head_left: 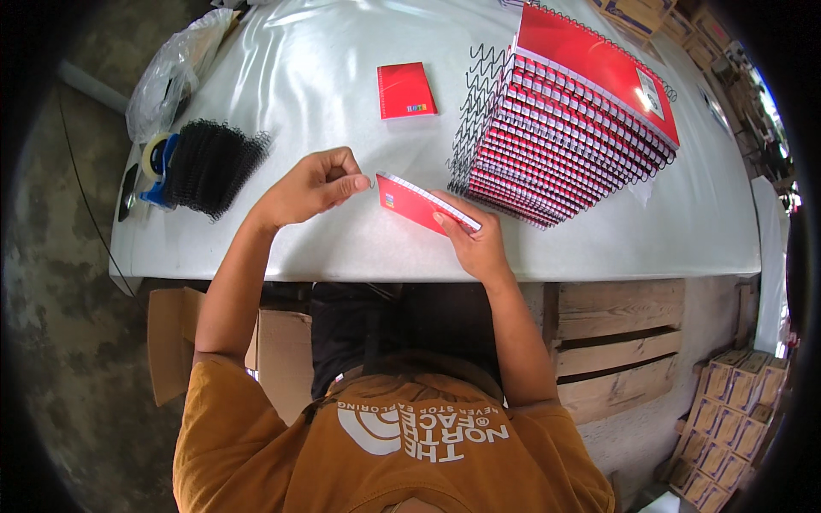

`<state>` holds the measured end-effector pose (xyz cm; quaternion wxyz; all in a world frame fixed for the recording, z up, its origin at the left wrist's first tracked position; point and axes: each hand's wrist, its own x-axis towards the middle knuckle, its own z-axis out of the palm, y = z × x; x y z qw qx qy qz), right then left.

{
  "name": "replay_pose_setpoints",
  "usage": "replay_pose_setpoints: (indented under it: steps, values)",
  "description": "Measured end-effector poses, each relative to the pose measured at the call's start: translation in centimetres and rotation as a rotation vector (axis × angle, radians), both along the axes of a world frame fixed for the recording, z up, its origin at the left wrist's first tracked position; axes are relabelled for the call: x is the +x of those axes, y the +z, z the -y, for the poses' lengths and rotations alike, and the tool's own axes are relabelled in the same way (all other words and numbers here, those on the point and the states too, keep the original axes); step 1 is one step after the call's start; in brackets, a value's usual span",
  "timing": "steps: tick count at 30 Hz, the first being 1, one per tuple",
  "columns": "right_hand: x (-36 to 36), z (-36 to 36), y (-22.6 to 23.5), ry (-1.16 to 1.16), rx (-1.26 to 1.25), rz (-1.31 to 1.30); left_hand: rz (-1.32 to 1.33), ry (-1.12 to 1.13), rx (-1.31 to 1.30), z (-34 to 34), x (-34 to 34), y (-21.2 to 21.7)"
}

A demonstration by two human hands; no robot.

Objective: The person manually inserts a spiral binding through the holes of small red notebooks and places them onto a finished stack.

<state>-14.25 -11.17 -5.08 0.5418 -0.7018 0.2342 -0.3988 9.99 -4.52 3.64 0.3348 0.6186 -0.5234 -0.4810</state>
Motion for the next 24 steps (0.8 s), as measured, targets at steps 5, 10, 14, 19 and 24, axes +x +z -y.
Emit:
replay_pose_setpoints:
  steps: [5,10,14,19,24]
  values:
    - [-0.1,-0.1,0.3,0.051,-0.035,-0.015,-0.003,0.124,0.067,0.2,-0.7,-0.3]
    - [-0.3,-0.2,0.5,0.091,-0.054,-0.038,-0.089,0.093,0.078,-0.1,-0.6,0.2]
    - [-0.2,-0.2,0.1,0.095,-0.123,-0.001,0.335,-0.053,-0.395,-0.7,-1.7,1.9]
    - [-0.4,-1.0,0.4,0.078,-0.096,-0.053,0.99,-0.292,-0.404,-1.4,-1.8,1.8]
    - [0.2,-3.3,0.7,0.047,-0.161,0.028,1.06,0.022,-0.696,-5.5,-4.2,-6.1]
